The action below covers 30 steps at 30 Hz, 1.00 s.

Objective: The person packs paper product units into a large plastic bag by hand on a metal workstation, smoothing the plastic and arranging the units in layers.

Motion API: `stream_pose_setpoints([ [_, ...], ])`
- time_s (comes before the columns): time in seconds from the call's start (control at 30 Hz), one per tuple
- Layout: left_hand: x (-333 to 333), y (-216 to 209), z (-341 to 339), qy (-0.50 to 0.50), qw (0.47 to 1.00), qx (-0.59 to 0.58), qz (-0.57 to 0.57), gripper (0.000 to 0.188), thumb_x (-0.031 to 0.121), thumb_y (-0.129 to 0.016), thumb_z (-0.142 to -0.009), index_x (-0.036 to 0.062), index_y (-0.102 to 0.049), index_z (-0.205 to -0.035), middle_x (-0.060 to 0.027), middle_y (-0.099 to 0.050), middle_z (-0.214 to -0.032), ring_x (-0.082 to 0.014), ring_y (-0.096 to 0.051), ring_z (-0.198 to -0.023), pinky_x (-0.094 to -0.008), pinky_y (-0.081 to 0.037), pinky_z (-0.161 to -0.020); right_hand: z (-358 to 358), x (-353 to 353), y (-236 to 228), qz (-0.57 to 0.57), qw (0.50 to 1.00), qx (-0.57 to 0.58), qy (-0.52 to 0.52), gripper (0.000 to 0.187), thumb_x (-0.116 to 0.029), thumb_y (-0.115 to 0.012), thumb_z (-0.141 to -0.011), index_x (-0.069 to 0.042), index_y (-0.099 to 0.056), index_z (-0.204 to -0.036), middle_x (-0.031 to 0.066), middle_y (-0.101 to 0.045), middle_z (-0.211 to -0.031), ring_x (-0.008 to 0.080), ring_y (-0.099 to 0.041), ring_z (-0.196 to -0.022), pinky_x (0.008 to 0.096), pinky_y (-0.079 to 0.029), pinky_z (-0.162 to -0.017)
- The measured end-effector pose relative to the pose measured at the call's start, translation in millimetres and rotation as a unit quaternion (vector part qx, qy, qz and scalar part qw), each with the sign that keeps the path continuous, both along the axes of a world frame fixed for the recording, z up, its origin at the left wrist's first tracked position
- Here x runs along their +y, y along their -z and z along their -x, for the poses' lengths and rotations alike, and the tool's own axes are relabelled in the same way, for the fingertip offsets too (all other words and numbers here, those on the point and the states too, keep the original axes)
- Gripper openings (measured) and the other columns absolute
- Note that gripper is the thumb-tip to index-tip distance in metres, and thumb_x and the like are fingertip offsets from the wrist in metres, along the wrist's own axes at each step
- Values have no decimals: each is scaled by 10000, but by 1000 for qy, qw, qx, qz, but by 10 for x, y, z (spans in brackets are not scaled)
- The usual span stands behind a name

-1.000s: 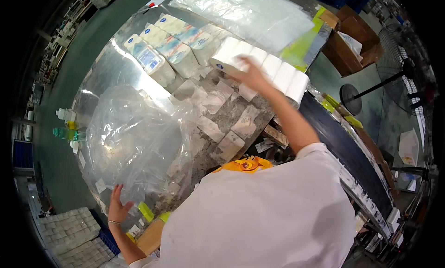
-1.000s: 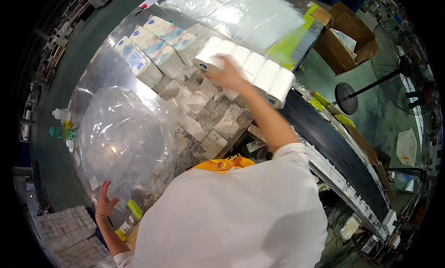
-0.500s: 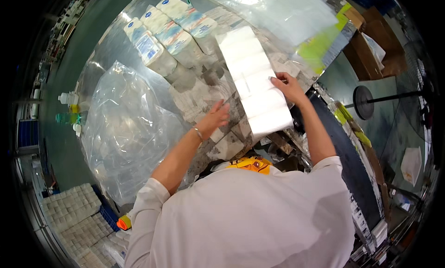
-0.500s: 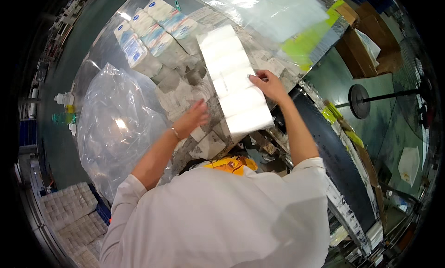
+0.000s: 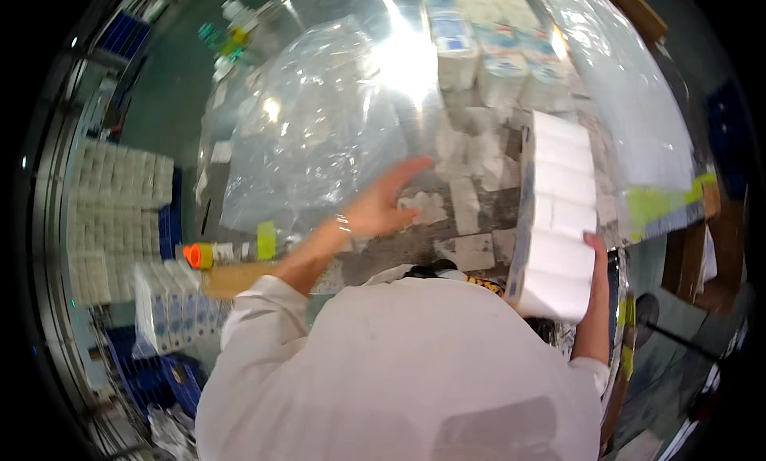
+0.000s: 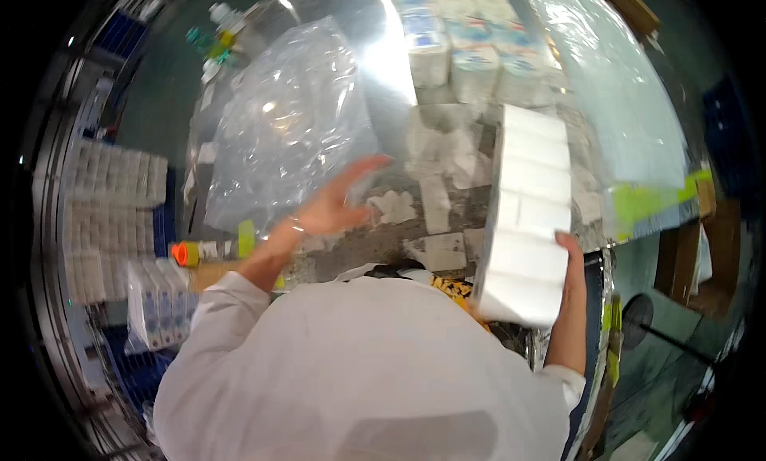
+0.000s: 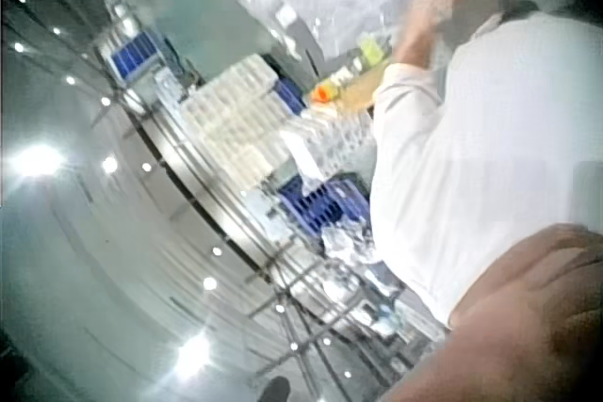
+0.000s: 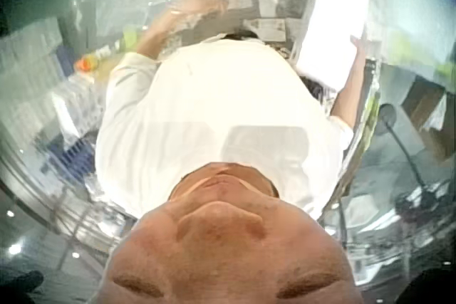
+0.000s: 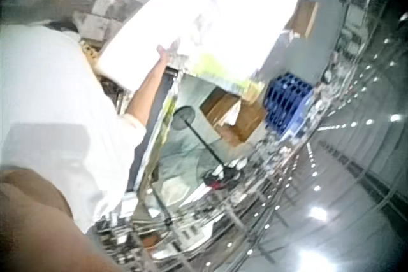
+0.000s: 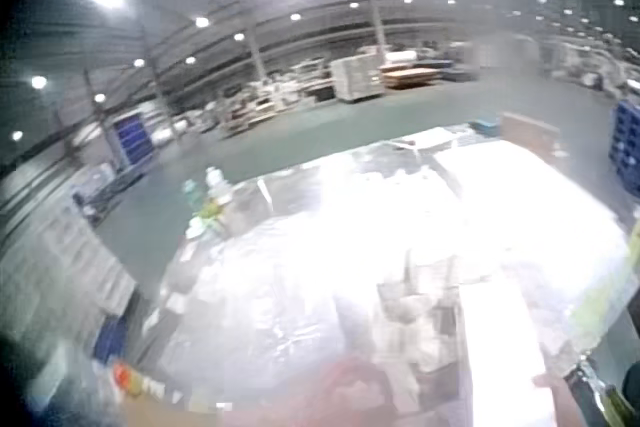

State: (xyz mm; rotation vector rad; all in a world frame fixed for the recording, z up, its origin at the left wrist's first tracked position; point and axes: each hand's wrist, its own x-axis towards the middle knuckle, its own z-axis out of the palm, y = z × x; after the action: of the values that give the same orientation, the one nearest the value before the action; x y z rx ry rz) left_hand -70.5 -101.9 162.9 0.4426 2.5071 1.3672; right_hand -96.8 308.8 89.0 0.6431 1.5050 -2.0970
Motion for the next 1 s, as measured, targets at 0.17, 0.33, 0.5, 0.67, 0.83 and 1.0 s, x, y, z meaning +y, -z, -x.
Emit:
stream_pose_setpoints([
  [0.17, -2098, 137, -1126, -197, 903, 43, 380, 853, 119, -658, -596, 147, -238, -1338, -120, -224, -1381, -311, -209, -1269, -407, -198, -1025, -162, -28, 336, -35, 998, 43, -29, 488, -240, -587, -679, -23, -473, -1101, 114, -573, -922, 223, -562, -823, 326, -464, -723],
  [0.33, -2926, 821, -1327, -213, 794, -29, 568, 633, 253, -624, -704, 157, -347, -1265, -107, -294, -1337, -329, -275, -1221, -430, -262, -981, -69, -418, 478, -30, 991, 83, -102, 587, -219, -588, -643, -15, -419, -1168, 116, -549, -955, 221, -553, -820, 305, -458, -727],
  [0.5, -3072, 1165, -899, -328, 876, -34, 352, 372, 403, -479, -802, 69, -561, -945, -179, -567, -905, -352, -526, -862, -408, -417, -747, -134, -1417, -128, 2, 949, 85, -304, 711, -209, -605, -592, -3, -369, -1230, 137, -524, -1014, 224, -543, -858, 288, -448, -754],
  [0.67, -2167, -218, -45, -369, 921, -79, 94, 462, 409, -406, -854, -8, -602, -889, -179, -605, -807, -283, -578, -761, -316, -435, -673, -255, -2482, -1085, 75, 876, 82, -469, 849, -244, -657, -526, 25, -327, -1261, 192, -491, -1114, 245, -525, -978, 304, -440, -821],
  [0.83, -1784, -613, -147, 21, 896, 374, 239, 430, 333, -389, -877, 36, -448, -1182, -189, -600, -862, -285, -564, -887, -366, -438, -767, -284, -2651, -836, 59, 884, 36, -463, 705, -281, -644, -592, 34, -422, -1182, 180, -511, -1090, 240, -543, -949, 322, -454, -802],
  [1.0, -664, -979, -892, 16, 992, -38, 123, 447, 257, -458, -860, -4, -352, -1207, -195, -592, -775, -297, -580, -651, -352, -447, -656, 15, -2739, -510, 154, 929, 8, -336, 558, -249, -622, -641, 31, -485, -1104, 163, -542, -1019, 227, -563, -871, 320, -471, -752],
])
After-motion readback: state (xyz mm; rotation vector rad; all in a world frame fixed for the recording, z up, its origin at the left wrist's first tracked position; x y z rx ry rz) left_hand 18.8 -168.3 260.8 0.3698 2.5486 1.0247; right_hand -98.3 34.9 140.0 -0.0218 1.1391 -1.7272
